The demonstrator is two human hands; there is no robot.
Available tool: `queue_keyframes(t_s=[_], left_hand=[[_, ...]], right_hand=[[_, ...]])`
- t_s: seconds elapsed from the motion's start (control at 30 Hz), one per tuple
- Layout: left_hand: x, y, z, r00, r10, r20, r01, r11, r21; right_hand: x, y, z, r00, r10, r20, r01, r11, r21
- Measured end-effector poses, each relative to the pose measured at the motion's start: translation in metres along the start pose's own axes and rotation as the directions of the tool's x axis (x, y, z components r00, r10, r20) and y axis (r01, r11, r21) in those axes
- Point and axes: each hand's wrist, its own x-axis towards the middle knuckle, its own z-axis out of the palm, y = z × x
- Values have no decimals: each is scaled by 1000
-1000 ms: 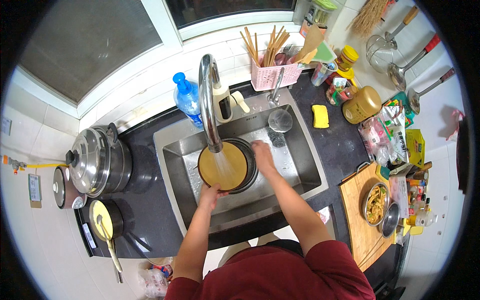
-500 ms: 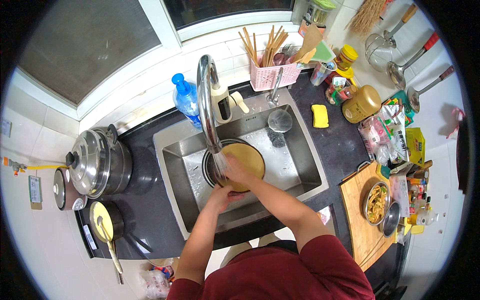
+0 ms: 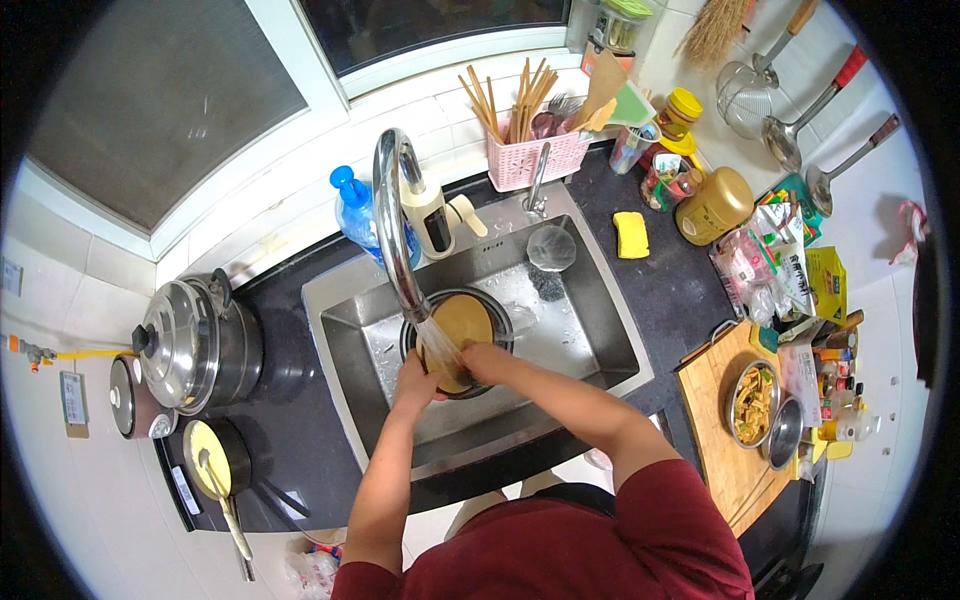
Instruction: The person washes a yellow bowl with a sponge under running water, rinses it, and places it on a wooden cutting board. They then wipe the countertop and sink area with a cloth, rinse the cloth, and wring it out.
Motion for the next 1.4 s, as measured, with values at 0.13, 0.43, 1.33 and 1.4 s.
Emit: queue_keyframes(t_s=[0.13,0.43,1.33,1.4], left_hand=[[5,10,1,994,89,-61,-65,946,318],[14,-36,27,938,-245,244,339,797,-500],[-2,-25,39,976,-207,-68,137,826,-546],[-2,-33,40,965,-261,18,213,745,-632]], right_hand=[[-27,22,-40,965,132,-229,-115,990,84],[-33,102,-153,567,492,-661,-422,862,280],[-91,139,-224,551,406,-730,-497,862,104],[-78,112,-226,721,390,-573,-470,883,9]])
